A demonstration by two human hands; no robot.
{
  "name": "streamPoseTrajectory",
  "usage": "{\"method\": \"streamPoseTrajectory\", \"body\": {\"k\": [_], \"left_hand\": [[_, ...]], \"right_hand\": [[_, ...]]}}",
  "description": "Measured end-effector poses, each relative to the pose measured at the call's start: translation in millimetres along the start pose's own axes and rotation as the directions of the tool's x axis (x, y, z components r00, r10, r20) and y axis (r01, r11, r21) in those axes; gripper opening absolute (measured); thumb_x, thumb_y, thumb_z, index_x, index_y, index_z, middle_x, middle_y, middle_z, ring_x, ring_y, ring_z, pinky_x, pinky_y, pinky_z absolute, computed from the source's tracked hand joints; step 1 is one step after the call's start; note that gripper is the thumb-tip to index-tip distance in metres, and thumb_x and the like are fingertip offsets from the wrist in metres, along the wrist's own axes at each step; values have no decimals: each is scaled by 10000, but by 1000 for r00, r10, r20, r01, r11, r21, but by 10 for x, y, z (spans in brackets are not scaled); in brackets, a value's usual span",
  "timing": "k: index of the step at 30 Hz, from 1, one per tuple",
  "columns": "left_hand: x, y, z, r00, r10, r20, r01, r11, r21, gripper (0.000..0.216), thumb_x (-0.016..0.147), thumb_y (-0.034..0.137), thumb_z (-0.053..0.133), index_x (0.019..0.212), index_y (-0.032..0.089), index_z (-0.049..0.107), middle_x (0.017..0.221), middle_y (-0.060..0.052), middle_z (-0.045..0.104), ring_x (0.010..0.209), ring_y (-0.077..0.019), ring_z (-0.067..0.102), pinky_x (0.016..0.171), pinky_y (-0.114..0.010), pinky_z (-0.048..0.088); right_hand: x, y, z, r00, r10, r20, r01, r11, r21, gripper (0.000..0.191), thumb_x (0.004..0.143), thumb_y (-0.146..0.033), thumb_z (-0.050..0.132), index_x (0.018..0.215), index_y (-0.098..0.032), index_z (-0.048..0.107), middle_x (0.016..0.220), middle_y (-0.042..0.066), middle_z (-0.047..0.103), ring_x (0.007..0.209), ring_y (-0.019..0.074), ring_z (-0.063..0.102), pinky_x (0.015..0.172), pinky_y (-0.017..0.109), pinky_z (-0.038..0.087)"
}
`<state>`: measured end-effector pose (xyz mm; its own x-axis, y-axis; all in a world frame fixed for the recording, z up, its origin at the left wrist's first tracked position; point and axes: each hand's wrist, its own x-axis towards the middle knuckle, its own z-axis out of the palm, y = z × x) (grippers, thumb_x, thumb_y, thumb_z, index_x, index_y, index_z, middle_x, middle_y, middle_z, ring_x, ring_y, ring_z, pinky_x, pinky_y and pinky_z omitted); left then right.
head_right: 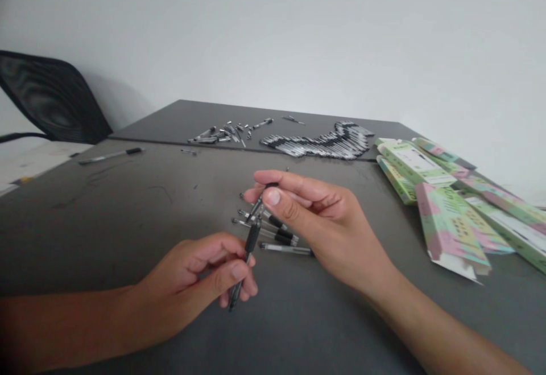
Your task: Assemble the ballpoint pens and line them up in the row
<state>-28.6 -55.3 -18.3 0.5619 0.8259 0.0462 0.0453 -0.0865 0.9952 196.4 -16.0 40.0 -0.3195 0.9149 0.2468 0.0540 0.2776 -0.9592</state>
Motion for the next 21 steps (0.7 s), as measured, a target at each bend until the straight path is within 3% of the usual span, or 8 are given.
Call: {"method": "streamPoseTrajectory", "body": {"k": [13, 21], "left_hand": [[29, -3, -34, 999, 8, -39, -7, 1000, 30, 254, 1117, 386, 557, 1011, 192, 683, 869, -11, 771, 749, -126, 691, 668, -236, 537], [37, 24, -60, 997, 64, -41, -57, 987, 148, 252, 1120, 295, 511, 949, 193, 664, 847, 5, 721, 742, -122, 652, 700, -254, 511]], "right_hand": [[-31, 76, 36, 988, -157, 10, 153, 945, -289, 257, 1040, -362, 691, 1268, -349, 808, 1126, -23, 859, 1072, 184, 814, 977, 269, 639], [-85, 177, 57, 990, -143, 19, 142, 946, -291, 294, 1065, -385, 639, 1328, -374, 773, 1189, -40, 837, 1024, 179, 814, 946, 279, 636]]}}
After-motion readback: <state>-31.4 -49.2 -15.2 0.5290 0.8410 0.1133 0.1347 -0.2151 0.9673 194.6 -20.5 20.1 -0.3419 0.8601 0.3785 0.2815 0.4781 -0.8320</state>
